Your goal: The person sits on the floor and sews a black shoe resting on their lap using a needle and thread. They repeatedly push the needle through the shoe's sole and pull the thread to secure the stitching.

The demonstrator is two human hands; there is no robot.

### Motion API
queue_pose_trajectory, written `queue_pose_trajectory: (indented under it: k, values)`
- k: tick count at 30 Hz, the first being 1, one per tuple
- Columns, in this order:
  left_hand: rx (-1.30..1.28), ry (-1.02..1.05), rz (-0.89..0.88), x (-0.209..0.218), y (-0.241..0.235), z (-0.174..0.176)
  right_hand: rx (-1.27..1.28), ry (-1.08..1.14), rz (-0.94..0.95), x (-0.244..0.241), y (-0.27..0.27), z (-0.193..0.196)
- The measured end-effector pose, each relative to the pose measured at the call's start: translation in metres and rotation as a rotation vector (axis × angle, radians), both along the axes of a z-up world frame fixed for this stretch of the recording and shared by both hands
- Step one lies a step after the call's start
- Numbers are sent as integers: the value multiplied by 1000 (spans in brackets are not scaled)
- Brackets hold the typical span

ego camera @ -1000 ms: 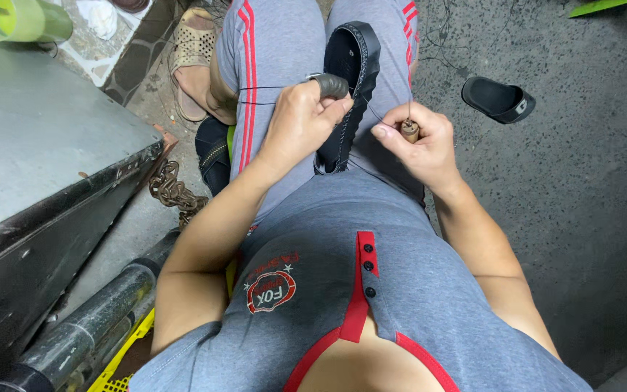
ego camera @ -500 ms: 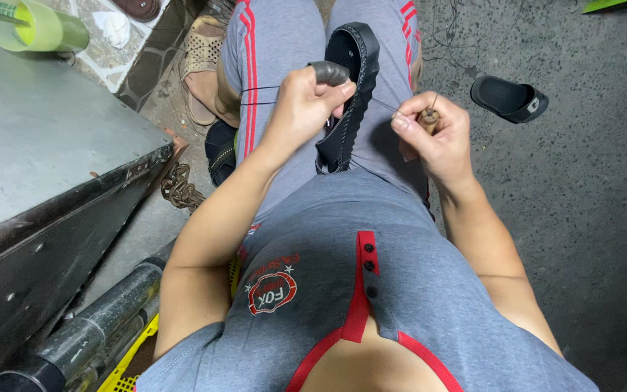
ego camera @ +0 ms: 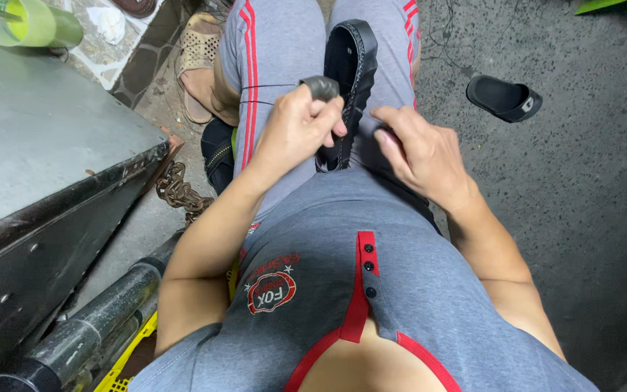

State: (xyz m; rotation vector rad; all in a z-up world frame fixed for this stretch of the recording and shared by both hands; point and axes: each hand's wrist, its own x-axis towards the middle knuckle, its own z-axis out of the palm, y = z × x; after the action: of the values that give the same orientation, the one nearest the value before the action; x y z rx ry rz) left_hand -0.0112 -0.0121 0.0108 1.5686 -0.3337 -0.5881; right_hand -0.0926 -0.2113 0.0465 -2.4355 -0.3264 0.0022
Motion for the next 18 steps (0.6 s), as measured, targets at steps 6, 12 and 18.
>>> queue_pose_trajectory:
  k: [6, 12, 18]
  values:
    - [-102, 92, 25, -3, 2, -13, -306, 67, -10, 7, 6, -7]
    - [-40, 105, 17, 4, 15, 5, 444, 267, -232, 8, -31, 20]
    - [-9, -162, 244, 4, 16, 5, 1756, 247, -393, -72, -362, -113]
